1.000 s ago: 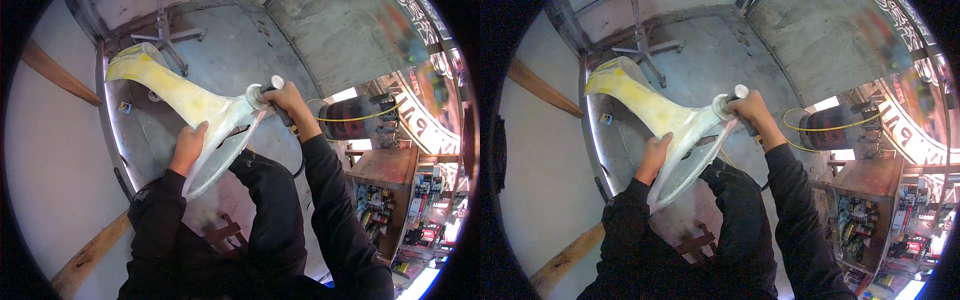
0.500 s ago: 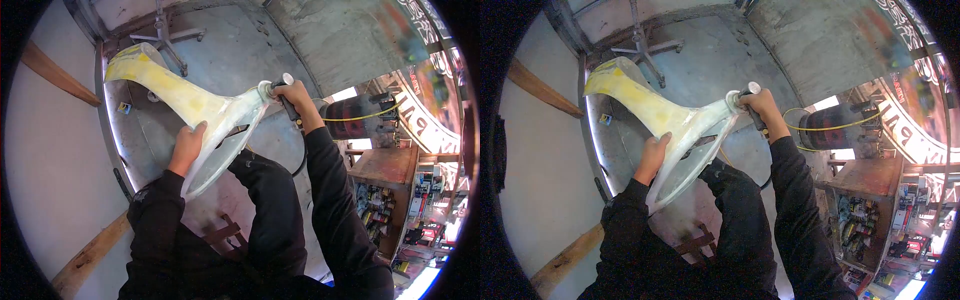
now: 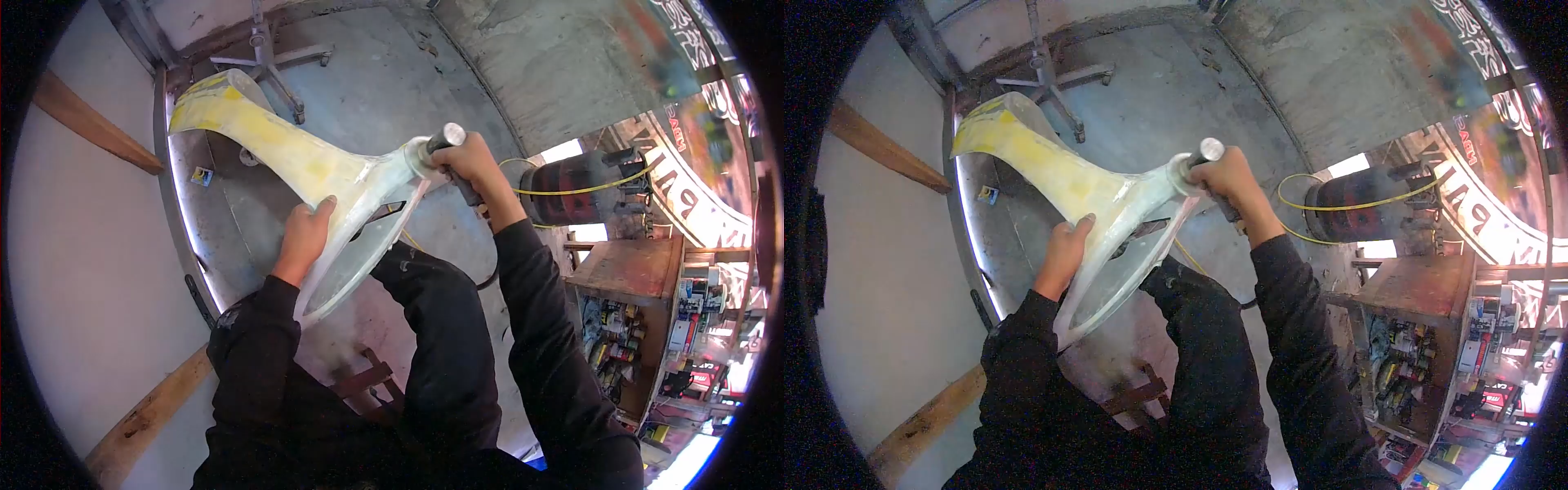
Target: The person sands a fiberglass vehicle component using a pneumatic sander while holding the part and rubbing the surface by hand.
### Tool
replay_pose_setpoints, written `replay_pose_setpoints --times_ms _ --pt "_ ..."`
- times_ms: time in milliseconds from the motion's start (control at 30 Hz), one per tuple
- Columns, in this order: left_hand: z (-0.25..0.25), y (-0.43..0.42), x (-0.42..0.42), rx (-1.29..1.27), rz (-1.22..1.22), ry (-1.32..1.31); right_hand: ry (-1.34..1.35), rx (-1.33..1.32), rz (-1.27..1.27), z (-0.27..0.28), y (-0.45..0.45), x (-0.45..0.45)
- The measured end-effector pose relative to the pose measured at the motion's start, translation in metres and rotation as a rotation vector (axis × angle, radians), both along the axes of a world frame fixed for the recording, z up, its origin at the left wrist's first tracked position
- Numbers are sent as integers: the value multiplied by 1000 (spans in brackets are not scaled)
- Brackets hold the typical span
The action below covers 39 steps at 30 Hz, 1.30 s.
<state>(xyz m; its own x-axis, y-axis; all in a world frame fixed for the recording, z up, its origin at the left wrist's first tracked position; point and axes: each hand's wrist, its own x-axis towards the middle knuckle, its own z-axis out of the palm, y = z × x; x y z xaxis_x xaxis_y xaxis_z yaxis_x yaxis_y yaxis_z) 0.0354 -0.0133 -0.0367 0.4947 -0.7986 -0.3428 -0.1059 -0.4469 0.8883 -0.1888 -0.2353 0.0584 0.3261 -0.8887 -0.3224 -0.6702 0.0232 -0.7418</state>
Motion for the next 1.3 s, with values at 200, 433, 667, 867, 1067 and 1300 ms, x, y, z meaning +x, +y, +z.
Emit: replay_pose_setpoints --times_ms 200,433,667,867,1067,1300 --pt "4 -1 1 -6 -10 6 12 50 -65 11 -7 -1" --pt "19 0 0 0 5 24 -17 -11 116 17 33 17" --pt "0 0 0 4 2 9 41 -6 -2 10 -13 5" --pt "20 0 -2 13 12 46 1 26 -96 -10 -46 -11" --pt "-1 -1 0 -18 22 15 79 -11 31 15 3 11" --pt "15 0 -3 -21 20 38 39 -68 82 18 22 12"
